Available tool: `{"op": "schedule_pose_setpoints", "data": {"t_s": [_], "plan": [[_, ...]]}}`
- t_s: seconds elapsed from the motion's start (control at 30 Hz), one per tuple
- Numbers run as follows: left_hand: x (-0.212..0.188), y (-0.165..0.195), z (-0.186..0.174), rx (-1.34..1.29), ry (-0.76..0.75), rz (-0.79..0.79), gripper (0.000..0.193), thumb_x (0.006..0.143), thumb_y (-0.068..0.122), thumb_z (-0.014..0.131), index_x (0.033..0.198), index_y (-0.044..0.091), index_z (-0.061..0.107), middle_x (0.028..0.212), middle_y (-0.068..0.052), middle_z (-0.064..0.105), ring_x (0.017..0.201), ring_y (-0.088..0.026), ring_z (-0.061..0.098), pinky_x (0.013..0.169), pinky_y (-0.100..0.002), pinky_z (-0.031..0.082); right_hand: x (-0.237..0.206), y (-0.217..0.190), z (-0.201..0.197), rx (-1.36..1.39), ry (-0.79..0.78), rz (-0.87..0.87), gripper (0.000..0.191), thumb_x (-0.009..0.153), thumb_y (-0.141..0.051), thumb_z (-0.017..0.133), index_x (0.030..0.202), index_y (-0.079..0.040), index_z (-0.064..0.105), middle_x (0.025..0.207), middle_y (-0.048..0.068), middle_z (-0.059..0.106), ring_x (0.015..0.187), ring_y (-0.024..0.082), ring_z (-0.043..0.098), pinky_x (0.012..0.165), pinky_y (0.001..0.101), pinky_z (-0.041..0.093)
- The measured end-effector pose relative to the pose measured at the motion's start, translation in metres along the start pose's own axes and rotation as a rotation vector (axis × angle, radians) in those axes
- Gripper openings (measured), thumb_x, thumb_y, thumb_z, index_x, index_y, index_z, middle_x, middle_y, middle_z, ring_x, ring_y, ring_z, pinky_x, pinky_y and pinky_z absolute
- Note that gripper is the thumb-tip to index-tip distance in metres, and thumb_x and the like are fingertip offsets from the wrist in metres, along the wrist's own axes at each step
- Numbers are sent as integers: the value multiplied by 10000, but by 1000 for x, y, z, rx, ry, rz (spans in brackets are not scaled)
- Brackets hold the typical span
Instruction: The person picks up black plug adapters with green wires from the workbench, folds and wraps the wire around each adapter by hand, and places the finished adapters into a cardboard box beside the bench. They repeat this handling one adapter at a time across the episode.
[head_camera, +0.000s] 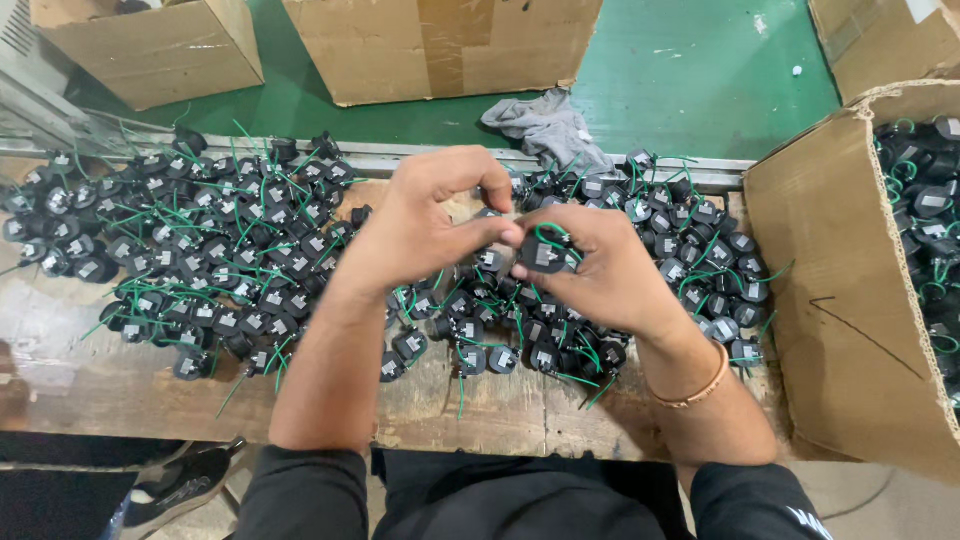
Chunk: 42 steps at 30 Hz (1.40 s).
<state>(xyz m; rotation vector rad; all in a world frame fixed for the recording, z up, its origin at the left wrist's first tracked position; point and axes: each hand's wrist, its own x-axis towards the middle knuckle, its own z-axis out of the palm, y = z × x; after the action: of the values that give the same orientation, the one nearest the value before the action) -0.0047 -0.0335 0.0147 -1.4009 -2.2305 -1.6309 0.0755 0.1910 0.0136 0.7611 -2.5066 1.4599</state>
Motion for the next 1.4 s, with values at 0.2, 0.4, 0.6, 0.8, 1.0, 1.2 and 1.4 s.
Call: {"op": "schedule_pose_setpoints", "data": {"t_s": [0.2, 0.4, 0.6, 0.8, 1.0, 1.2, 1.4], "plan": [[-16, -46, 4, 797, -516, -454, 431, 667, 61, 815, 1024, 302, 804, 1147, -34, 666, 1169, -286, 584, 913, -467, 502, 2, -10, -13, 15, 116, -65, 354, 854, 31, 767, 1177, -18, 631, 1090, 63, 686, 1016, 157, 673, 933, 292, 539], [-17, -74, 22, 874, -538, -531, 313, 617, 168, 872, 906, 279, 825, 1124, -20, 620, 1194, -266, 551, 957, -454, 495, 1, -5, -14, 59, 133, -93, 449, 854, 71, 714, 1278, -12, 590, 1198, 70, 598, 1031, 145, 655, 941, 285, 531], [-6, -47, -2, 515, -390, -165, 162, 715, 114, 813, 871, 148, 788, 999, -37, 709, 998, -292, 669, 830, -412, 525, 1, 3, -22, 12, 65, -32, 538, 859, 77, 722, 1369, -30, 589, 1166, 84, 677, 1049, 161, 656, 964, 306, 550], [-1, -7, 7, 128, -59, 219, 202, 815, -15, 765, 993, 69, 719, 993, -62, 735, 907, -279, 720, 780, -359, 569, 11, 17, -8, 66, -213, 75, 710, 753, -28, 798, 1393, -6, 492, 1114, 82, 689, 1006, 147, 648, 915, 301, 524], [5, -1, 32, 171, 281, 384, 254, 798, -56, 764, 1021, 64, 742, 1006, -55, 744, 901, -248, 725, 780, -360, 579, 7, 32, 4, 199, -186, 108, 330, 880, -51, 810, 1179, -11, 677, 1057, 46, 722, 971, 86, 600, 855, 271, 517], [5, 4, 22, 202, 148, 437, 247, 808, 68, 850, 1010, 66, 707, 1057, -70, 725, 977, -269, 697, 850, -378, 569, 3, 32, -11, 281, -140, 214, 301, 880, -48, 769, 1157, -15, 658, 985, -23, 702, 921, 38, 575, 798, 258, 508], [5, 11, 36, 57, 187, 189, 307, 797, 129, 902, 888, 46, 621, 915, -43, 673, 890, -239, 655, 817, -354, 529, 3, 24, 0, 67, -149, 57, 271, 847, -51, 802, 1074, -16, 658, 876, 36, 679, 817, 72, 577, 724, 283, 517]]}}
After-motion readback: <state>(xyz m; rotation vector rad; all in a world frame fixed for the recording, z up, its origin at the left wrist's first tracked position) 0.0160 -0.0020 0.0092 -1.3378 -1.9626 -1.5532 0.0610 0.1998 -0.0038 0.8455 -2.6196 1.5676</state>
